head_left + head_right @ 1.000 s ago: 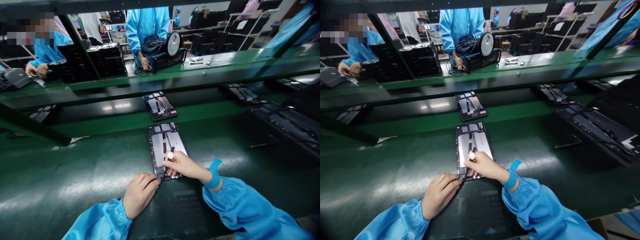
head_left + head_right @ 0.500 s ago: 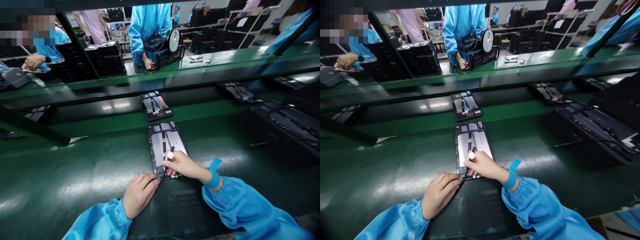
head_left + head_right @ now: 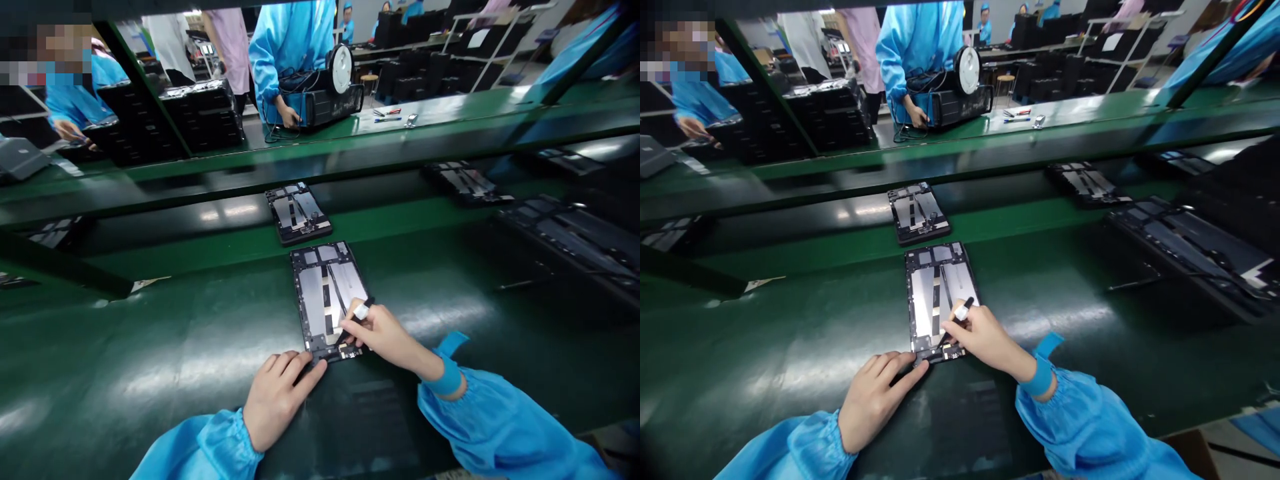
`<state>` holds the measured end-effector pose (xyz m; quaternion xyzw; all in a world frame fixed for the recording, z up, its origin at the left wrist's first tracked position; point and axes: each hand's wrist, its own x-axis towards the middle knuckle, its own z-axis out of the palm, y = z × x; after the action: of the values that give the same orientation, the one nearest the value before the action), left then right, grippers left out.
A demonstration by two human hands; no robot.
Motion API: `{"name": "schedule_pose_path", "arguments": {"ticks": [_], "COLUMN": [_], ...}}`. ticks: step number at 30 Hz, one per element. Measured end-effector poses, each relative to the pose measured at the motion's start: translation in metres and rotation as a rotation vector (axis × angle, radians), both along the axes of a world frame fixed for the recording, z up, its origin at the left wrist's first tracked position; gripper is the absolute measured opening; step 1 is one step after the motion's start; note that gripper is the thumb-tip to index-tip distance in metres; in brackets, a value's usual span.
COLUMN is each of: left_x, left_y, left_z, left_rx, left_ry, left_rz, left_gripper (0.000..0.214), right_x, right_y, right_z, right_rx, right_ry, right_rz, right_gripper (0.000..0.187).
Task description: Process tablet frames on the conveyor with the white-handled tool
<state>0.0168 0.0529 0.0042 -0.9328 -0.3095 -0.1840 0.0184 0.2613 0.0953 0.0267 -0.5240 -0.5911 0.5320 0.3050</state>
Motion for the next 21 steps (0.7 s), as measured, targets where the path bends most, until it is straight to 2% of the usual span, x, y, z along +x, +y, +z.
{"name": "schedule_pose_path", "arguments": {"ticks": [6,10,17,21], "left_x": [0.000,-0.001,0.001,0.002], "left_y": [-0.001,-0.002,-0.001,-0.002], "left_z": [0.001,0.002,0.000,-0.002], "left_rx": [-0.033,-0.029,0.009,0.042], "left_ry": [-0.038,-0.041,-0.055,0.006], "left_rz": [0.011,0.011,0.014,0.027], "left_gripper": [0.034,0.034,0.031,0.034], "right_x": [0.010,0.006,0.006,0.006], "right_y": [-0.013,-0.013,-0.013,-0.012], "right_z": [0.005,0.007,0.000,-0.001], "right_rx": [0.110,0.091,0.035,0.035], "right_ry": [-0.096,-0.115,0.002,-0.001], "right_rz": [-0.007,0.005,-0.024,-0.029], "right_gripper": [0.021,0.020,0.021,0.022]}}
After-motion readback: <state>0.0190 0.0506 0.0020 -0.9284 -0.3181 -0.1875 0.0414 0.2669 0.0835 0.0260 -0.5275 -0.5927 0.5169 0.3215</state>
